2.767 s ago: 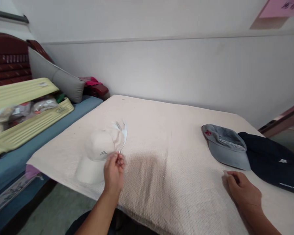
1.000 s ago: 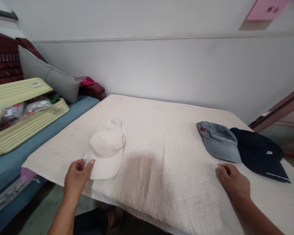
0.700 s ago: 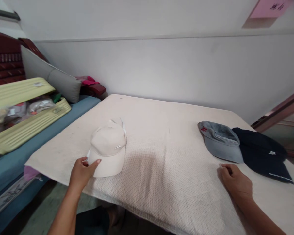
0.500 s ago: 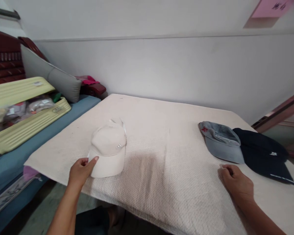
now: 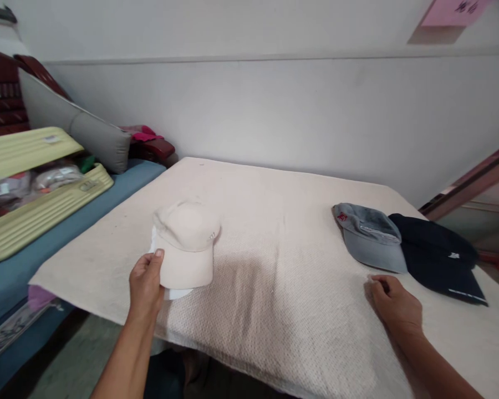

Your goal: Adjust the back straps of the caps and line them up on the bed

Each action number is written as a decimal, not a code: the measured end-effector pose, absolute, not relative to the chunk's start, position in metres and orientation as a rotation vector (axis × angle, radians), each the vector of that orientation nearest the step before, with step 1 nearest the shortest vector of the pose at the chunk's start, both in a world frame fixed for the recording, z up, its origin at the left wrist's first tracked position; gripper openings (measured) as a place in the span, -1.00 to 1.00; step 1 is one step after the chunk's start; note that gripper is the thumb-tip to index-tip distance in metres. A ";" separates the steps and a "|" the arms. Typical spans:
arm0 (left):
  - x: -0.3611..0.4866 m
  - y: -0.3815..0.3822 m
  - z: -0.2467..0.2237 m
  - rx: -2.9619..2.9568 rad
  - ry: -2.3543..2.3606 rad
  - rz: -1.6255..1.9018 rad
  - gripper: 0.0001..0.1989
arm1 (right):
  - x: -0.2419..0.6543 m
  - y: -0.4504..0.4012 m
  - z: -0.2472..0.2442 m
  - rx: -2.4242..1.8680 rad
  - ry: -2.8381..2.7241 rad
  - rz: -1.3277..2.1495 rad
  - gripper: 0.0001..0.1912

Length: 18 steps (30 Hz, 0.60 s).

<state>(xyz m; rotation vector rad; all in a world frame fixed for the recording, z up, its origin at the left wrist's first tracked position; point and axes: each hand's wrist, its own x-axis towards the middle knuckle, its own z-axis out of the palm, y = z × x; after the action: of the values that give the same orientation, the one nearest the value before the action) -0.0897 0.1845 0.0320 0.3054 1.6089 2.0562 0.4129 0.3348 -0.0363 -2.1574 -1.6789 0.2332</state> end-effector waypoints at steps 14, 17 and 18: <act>0.021 0.198 0.034 0.523 0.870 1.461 -0.79 | 0.375 0.319 -0.025 -1.787 -1.031 0.640 -0.72; 0.039 0.196 0.029 0.575 0.800 1.306 -0.80 | 0.342 0.292 -0.015 -1.364 -0.924 1.303 -0.71; 0.043 0.195 0.028 0.595 0.793 1.252 -0.80 | 0.333 0.282 -0.013 -1.234 -0.878 1.469 -0.70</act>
<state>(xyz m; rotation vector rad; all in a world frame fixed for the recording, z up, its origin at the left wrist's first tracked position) 0.0428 0.1950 0.0279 0.5948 0.7926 1.2521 0.3330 0.2821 -0.0125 -1.2344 -0.8776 1.4689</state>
